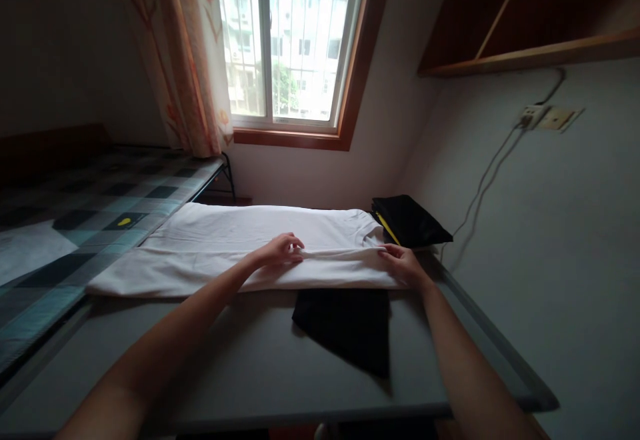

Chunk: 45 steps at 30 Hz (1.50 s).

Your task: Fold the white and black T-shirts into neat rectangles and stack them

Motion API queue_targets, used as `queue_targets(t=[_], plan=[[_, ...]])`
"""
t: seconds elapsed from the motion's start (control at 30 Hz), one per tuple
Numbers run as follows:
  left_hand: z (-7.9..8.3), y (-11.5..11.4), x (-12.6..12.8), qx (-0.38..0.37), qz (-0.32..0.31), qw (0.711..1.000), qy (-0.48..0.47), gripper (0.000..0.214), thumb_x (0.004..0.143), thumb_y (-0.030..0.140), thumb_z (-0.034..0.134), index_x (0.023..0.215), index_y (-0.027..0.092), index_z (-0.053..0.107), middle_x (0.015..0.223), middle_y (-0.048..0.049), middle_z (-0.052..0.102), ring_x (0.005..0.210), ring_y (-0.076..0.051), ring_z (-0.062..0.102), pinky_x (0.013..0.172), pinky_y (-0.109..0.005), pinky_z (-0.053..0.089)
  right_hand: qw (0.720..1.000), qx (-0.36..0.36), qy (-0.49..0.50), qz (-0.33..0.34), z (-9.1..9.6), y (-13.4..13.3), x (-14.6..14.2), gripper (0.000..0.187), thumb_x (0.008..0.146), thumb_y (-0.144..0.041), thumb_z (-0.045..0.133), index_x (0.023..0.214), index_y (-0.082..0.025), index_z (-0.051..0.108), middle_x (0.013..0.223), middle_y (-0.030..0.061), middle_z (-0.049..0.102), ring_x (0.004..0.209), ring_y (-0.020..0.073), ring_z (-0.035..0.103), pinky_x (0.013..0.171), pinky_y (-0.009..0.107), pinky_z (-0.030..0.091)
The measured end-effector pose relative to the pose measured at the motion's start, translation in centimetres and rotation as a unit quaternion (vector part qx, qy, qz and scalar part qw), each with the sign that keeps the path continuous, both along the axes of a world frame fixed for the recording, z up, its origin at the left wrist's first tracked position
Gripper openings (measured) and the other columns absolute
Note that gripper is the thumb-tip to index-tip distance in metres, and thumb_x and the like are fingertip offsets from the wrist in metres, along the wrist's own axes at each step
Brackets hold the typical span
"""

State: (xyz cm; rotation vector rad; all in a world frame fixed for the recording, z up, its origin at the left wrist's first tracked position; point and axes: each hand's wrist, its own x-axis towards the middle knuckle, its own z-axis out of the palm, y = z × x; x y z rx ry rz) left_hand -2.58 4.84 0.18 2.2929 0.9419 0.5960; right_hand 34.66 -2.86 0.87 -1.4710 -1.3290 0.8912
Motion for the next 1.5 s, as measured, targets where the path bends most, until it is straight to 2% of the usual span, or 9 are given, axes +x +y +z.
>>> queue_targets(t=[0.1, 0.2, 0.37, 0.5, 0.6, 0.87, 1.1, 1.37, 1.5], plan=[[0.7, -0.2, 0.7, -0.037, -0.010, 0.998, -0.041, 0.035, 0.076, 0.048, 0.067, 0.087, 0.014, 0.070, 0.087, -0.0055, 0.062, 0.075, -0.015, 0.054, 0.069, -0.027, 0.045, 0.999, 0.030, 0.014, -0.002, 0.2, 0.1, -0.3, 0.063, 0.050, -0.070, 0.076, 0.084, -0.017, 0.068, 0.076, 0.0049, 0.068, 0.068, 0.0172, 0.059, 0.061, 0.027, 0.046], [1.6, -0.2, 0.6, -0.114, -0.014, 0.989, -0.089, 0.041, 0.075, 0.051, 0.067, 0.093, 0.014, 0.069, 0.077, -0.0026, 0.062, 0.071, -0.013, 0.053, 0.064, -0.024, 0.042, 0.998, 0.055, 0.043, -0.006, 0.7, 0.2, -0.6, 0.060, 0.054, -0.068, 0.076, 0.085, -0.018, 0.067, 0.081, 0.0044, 0.069, 0.073, 0.0167, 0.060, 0.066, 0.027, 0.047], [2.6, 0.8, 0.7, -0.206, 0.026, 0.978, -0.033, 0.051, 0.071, 0.058, 0.067, 0.089, 0.010, 0.071, 0.065, -0.0009, 0.057, 0.059, -0.011, 0.045, 0.054, -0.023, 0.032, 0.998, -0.040, 0.054, -0.008, 0.5, 0.2, -0.1, 0.058, 0.054, -0.064, 0.077, 0.083, -0.014, 0.069, 0.071, 0.0042, 0.066, 0.058, 0.0130, 0.053, 0.053, 0.025, 0.041], [2.6, 2.0, 1.6, -0.135, 0.022, 0.988, 0.077, 0.049, 0.070, 0.060, 0.062, 0.066, 0.011, 0.065, 0.053, 0.0025, 0.044, 0.052, -0.009, 0.033, 0.050, -0.025, 0.022, 0.996, -0.084, -0.022, -0.020, -0.6, 0.4, 0.5, 0.055, 0.051, -0.064, 0.075, 0.065, -0.012, 0.065, 0.054, 0.0011, 0.057, 0.050, 0.0110, 0.045, 0.047, 0.024, 0.033], [2.3, 2.5, 2.2, -0.075, -0.018, 0.992, 0.103, 0.050, 0.073, 0.061, 0.057, 0.057, 0.014, 0.056, 0.051, 0.0034, 0.039, 0.051, -0.008, 0.029, 0.052, -0.026, 0.020, 0.998, -0.030, -0.059, -0.023, -0.8, 0.6, 0.4, 0.052, 0.060, -0.063, 0.069, 0.067, -0.012, 0.066, 0.060, 0.0028, 0.061, 0.056, 0.0134, 0.049, 0.051, 0.024, 0.035], [1.6, 2.1, 0.7, -0.023, 0.036, 0.995, 0.092, 0.049, 0.076, 0.062, 0.056, 0.083, 0.015, 0.067, 0.068, -0.0015, 0.058, 0.061, -0.013, 0.047, 0.056, -0.024, 0.031, 0.945, 0.017, -0.310, -0.106, -1.1, 1.1, -1.1, 0.033, 0.084, -0.042, 0.052, 0.085, -0.014, 0.071, 0.086, 0.0122, 0.072, 0.079, 0.0229, 0.063, 0.067, 0.028, 0.041], [2.4, 0.6, -9.8, -0.017, 0.085, 0.984, 0.155, 0.047, 0.075, 0.063, 0.056, 0.083, 0.018, 0.063, 0.063, 0.0019, 0.052, 0.058, -0.012, 0.043, 0.054, -0.023, 0.029, 0.908, -0.051, -0.393, -0.136, -0.8, 0.7, -2.4, 0.034, 0.089, -0.042, 0.051, 0.104, -0.019, 0.071, 0.110, 0.0143, 0.070, 0.096, 0.0265, 0.065, 0.071, 0.029, 0.041], [4.6, -3.0, -25.6, -0.105, 0.207, 0.947, 0.221, 0.055, 0.065, 0.070, 0.058, 0.072, 0.016, 0.063, 0.064, -0.0005, 0.059, 0.064, -0.016, 0.050, 0.059, -0.023, 0.036, 0.909, -0.075, -0.384, -0.141, -0.3, 0.6, -2.7, 0.033, 0.088, -0.043, 0.052, 0.102, -0.020, 0.070, 0.109, 0.0117, 0.071, 0.098, 0.0266, 0.065, 0.070, 0.029, 0.040], [5.4, -4.0, -30.6, -0.141, 0.285, 0.920, 0.228, 0.060, 0.055, 0.076, 0.061, 0.078, 0.021, 0.067, 0.076, 0.0014, 0.069, 0.081, -0.020, 0.058, 0.071, -0.022, 0.042, 0.910, -0.065, -0.382, -0.149, -0.4, 0.6, -2.8, 0.029, 0.087, -0.041, 0.054, 0.100, -0.020, 0.069, 0.105, 0.0111, 0.072, 0.094, 0.0244, 0.065, 0.069, 0.027, 0.040]])
